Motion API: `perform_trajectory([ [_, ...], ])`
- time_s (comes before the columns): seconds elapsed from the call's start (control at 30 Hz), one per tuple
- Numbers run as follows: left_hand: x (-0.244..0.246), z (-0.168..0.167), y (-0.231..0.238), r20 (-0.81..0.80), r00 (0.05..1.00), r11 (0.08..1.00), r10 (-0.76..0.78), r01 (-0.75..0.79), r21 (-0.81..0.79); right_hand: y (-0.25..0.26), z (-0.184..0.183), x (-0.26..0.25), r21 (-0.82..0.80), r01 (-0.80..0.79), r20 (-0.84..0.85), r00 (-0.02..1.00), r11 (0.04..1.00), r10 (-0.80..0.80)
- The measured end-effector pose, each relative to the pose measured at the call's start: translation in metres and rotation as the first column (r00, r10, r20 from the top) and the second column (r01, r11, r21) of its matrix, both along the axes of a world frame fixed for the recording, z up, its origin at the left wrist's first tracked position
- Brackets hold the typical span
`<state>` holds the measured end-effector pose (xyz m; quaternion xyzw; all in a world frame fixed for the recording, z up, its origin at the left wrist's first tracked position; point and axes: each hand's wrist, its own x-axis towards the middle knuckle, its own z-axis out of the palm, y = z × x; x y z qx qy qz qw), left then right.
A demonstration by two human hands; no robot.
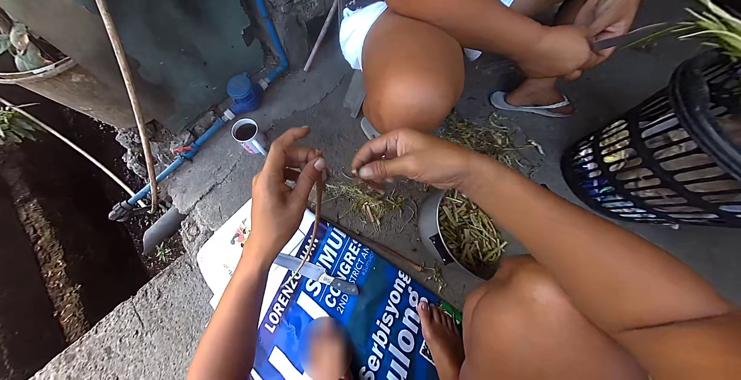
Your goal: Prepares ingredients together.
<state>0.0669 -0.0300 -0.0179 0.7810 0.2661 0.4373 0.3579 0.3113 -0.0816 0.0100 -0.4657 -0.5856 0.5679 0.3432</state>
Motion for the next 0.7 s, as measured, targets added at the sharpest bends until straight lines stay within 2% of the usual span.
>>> perform_trajectory([
  [0.07, -0.002, -0.002, 0.001, 0.021, 1.000, 0.998, -0.014, 0.015, -0.064, -0.001, -0.001, 0.015, -0.004, -0.057, 0.235, 0.970, 0.998, 0.056],
  [0.13, -0.003, -0.004, 0.004, 0.036, 0.999, 0.992, -0.030, 0.035, -0.125, -0.004, -0.007, 0.025, -0.055, -0.040, 0.288, 0.956, 0.998, 0.055],
  [0.17, -0.003, -0.005, 0.005, 0.040, 0.998, 0.988, -0.040, 0.046, -0.149, -0.005, -0.008, 0.028, -0.091, -0.031, 0.237, 0.970, 0.995, 0.052],
  [0.23, 0.000, -0.006, 0.006, 0.042, 0.998, 0.981, -0.056, 0.062, -0.184, -0.006, -0.009, 0.029, -0.131, -0.034, 0.022, 0.999, 0.991, 0.037],
  [0.33, 0.006, -0.006, 0.006, 0.045, 0.997, 0.974, -0.066, 0.074, -0.212, -0.006, -0.006, 0.025, -0.166, -0.052, -0.272, 0.962, 0.985, 0.005],
  [0.43, 0.006, -0.006, 0.007, 0.022, 0.997, 0.978, -0.070, 0.073, -0.198, -0.004, 0.000, 0.026, -0.175, -0.043, -0.321, 0.947, 0.984, -0.015],
  [0.5, 0.000, -0.007, 0.009, -0.008, 0.996, 0.982, -0.088, 0.085, -0.170, -0.007, 0.003, 0.032, -0.167, -0.011, -0.206, 0.978, 0.986, -0.024],
  [0.57, -0.008, -0.009, 0.012, -0.053, 0.993, 0.984, -0.103, 0.094, -0.150, -0.018, 0.006, 0.043, -0.192, 0.031, 0.055, 0.998, 0.981, -0.021],
  [0.63, -0.017, -0.011, 0.017, -0.077, 0.991, 0.983, -0.109, 0.097, -0.153, -0.035, 0.003, 0.059, -0.247, 0.040, 0.353, 0.934, 0.968, 0.052],
  [0.7, -0.022, -0.015, 0.022, -0.050, 0.994, 0.984, -0.096, 0.087, -0.153, -0.055, -0.011, 0.076, -0.292, 0.059, 0.556, 0.823, 0.955, 0.119],
])
